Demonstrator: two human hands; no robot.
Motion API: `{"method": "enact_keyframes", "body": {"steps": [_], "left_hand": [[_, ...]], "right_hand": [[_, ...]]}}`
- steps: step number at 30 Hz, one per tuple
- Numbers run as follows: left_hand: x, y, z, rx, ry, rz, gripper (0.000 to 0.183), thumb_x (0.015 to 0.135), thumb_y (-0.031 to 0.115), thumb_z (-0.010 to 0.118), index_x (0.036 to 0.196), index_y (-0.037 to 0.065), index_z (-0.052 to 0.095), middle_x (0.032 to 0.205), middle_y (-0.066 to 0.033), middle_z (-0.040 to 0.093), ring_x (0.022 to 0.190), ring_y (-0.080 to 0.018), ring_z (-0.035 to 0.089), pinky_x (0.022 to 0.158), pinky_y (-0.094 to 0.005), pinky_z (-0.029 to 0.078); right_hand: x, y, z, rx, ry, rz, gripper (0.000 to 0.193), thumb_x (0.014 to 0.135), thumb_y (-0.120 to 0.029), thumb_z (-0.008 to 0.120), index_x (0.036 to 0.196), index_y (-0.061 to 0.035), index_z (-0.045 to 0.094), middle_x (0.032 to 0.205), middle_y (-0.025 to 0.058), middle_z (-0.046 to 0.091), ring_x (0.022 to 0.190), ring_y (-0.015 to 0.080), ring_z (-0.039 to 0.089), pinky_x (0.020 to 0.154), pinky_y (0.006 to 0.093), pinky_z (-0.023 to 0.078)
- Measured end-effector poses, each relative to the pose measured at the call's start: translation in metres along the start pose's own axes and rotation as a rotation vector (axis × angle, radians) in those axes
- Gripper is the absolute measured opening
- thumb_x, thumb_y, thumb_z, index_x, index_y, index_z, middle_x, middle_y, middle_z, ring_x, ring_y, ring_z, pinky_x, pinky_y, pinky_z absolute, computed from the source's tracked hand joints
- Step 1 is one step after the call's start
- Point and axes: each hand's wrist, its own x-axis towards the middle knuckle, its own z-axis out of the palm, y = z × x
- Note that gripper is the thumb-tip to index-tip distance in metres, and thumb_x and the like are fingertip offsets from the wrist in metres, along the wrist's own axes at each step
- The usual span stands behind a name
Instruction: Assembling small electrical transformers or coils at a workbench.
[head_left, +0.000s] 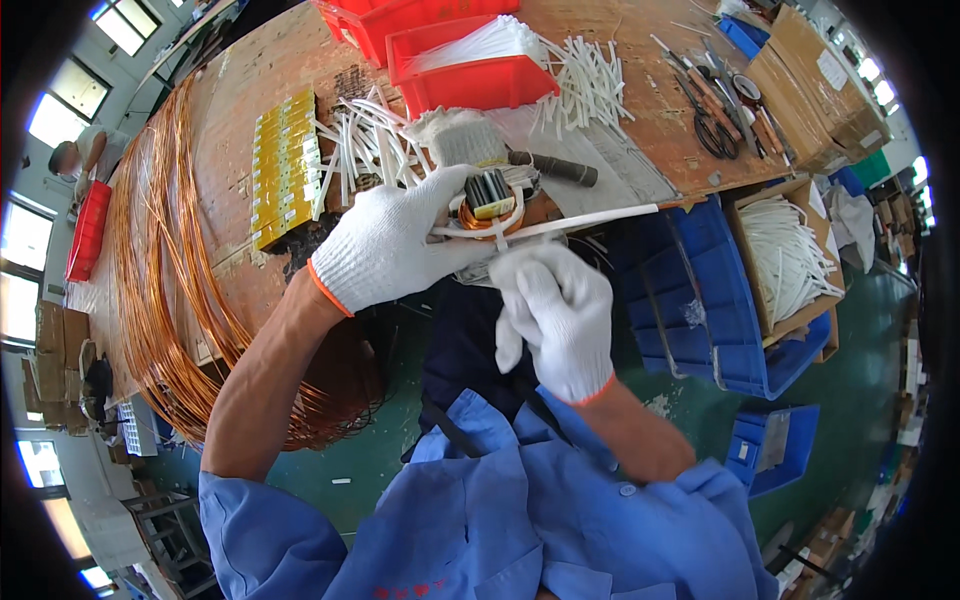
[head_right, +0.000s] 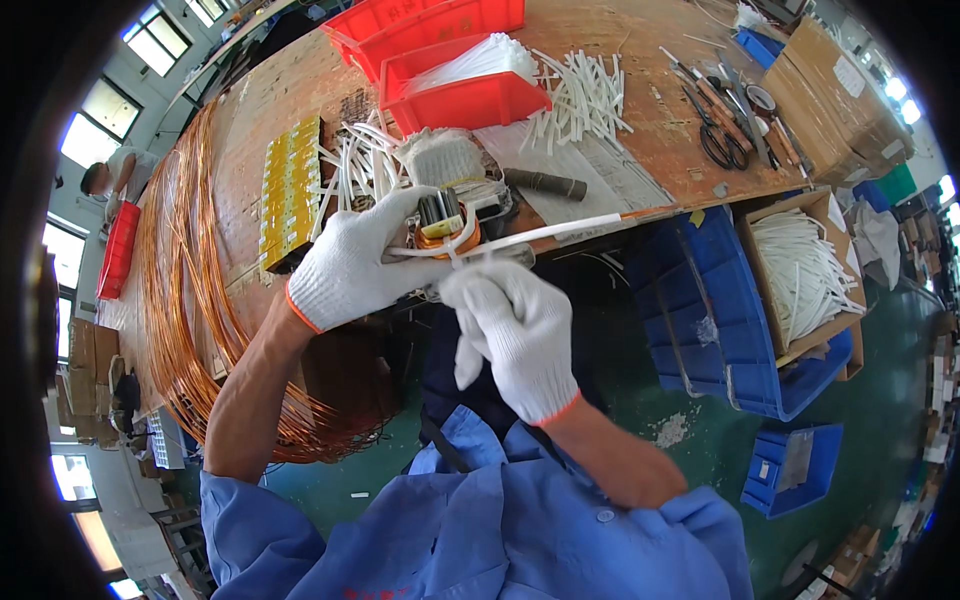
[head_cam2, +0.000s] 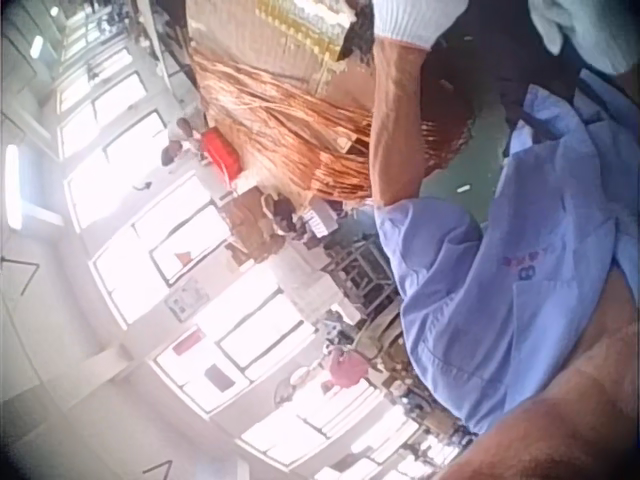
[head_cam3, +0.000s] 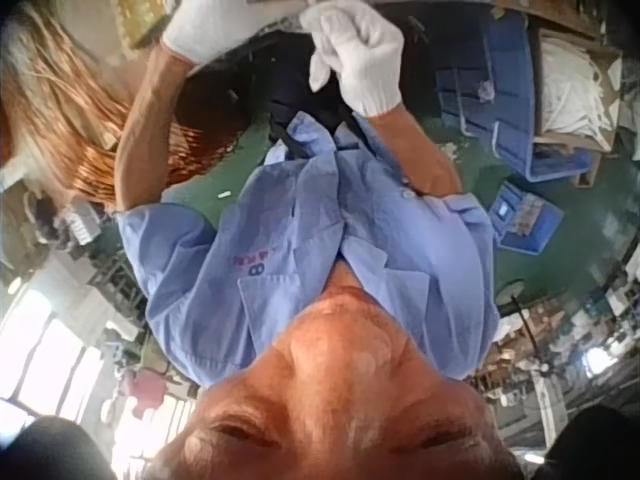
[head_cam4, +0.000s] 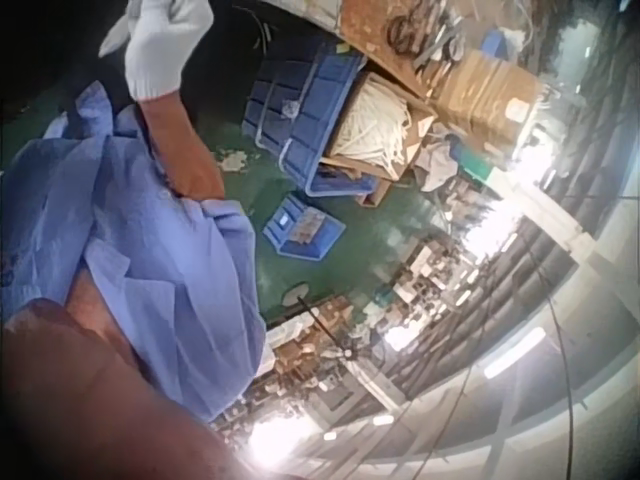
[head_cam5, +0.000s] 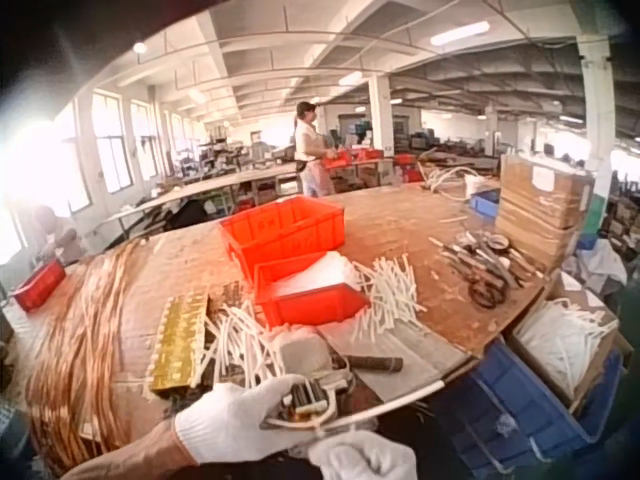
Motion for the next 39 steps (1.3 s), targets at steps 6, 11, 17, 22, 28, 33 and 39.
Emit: {"method": "enact_keyframes", "body": {"steps": [6, 11, 17, 22, 28, 33, 39], "left_hand": [[-0.008, -0.009, 0.000, 0.144, 0.115, 0.126, 0.078, 0.086, 0.032, 0.096, 0.152, 0.005, 0.063, 0.076, -0.0144, 0.071, 0.068, -0.0274, 0.076, 0.071, -0.0380, 0.061], [-0.035, -0.011, -0.008, 0.261, 0.211, 0.249, 0.041, 0.096, 0.022, 0.085, 0.131, 0.005, 0.074, 0.081, -0.0147, 0.071, 0.071, -0.0242, 0.077, 0.070, -0.0384, 0.061], [-0.071, 0.067, 0.026, -0.746, -0.321, -0.402, 0.027, 0.116, 0.017, 0.059, 0.109, -0.006, 0.072, 0.084, -0.0119, 0.077, 0.075, -0.0175, 0.078, 0.067, -0.0319, 0.062], [-0.070, 0.025, 0.001, -0.663, -0.392, -0.312, 0.053, 0.120, 0.037, 0.052, 0.123, -0.012, 0.072, 0.101, -0.0199, 0.082, 0.089, -0.0244, 0.082, 0.079, -0.0345, 0.067], [-0.029, 0.030, -0.015, -0.373, 0.056, -0.200, 0.077, 0.112, 0.064, 0.055, 0.137, -0.008, 0.067, 0.101, -0.0158, 0.079, 0.087, -0.0207, 0.080, 0.075, -0.0343, 0.064], [0.019, 0.061, 0.007, 0.172, 0.059, -0.126, 0.079, 0.093, 0.069, 0.076, 0.117, -0.007, 0.067, 0.108, -0.0333, 0.076, 0.105, -0.0514, 0.077, 0.093, -0.0541, 0.062], [0.021, 0.038, 0.028, 0.161, 0.281, -0.043, 0.054, 0.086, 0.046, 0.086, 0.110, 0.001, 0.068, 0.105, -0.0257, 0.073, 0.098, -0.0444, 0.075, 0.086, -0.0506, 0.060]], "right_hand": [[0.003, -0.045, 0.008, -0.338, -0.045, -0.191, 0.020, 0.111, -0.009, 0.067, 0.127, 0.0013, 0.074, 0.097, 0.0087, 0.075, 0.077, 0.0119, 0.072, 0.063, 0.0298, 0.062], [0.023, -0.069, -0.053, -1.682, -0.005, -0.841, 0.024, 0.098, -0.011, 0.077, 0.121, -0.0050, 0.077, 0.098, 0.0150, 0.076, 0.089, 0.0359, 0.077, 0.076, 0.0424, 0.062], [-0.045, -0.035, -0.026, -0.753, -0.290, 0.162, 0.017, 0.109, -0.010, 0.068, 0.105, 0.0055, 0.074, 0.082, 0.0188, 0.075, 0.074, 0.0192, 0.076, 0.069, 0.0342, 0.058], [-0.033, -0.046, -0.085, -0.566, -0.445, 0.573, 0.031, 0.115, -0.020, 0.061, 0.128, 0.0032, 0.077, 0.095, 0.0092, 0.083, 0.060, 0.0066, 0.063, 0.058, 0.0244, 0.054], [0.026, 0.038, -0.157, -1.304, -0.007, -0.716, 0.026, 0.113, -0.020, 0.058, 0.120, -0.0066, 0.079, 0.107, 0.0134, 0.081, 0.086, 0.0331, 0.077, 0.077, 0.0461, 0.061], [0.025, 0.068, -0.162, -1.137, -0.409, 0.014, 0.027, 0.104, -0.034, 0.055, 0.104, -0.0174, 0.077, 0.103, 0.0138, 0.078, 0.096, 0.0415, 0.074, 0.084, 0.0519, 0.059], [0.035, -0.058, -0.093, -1.897, -0.562, -0.326, 0.039, 0.106, -0.042, 0.064, 0.085, -0.0114, 0.076, 0.077, 0.0142, 0.074, 0.072, 0.0404, 0.075, 0.066, 0.0546, 0.060]]}}
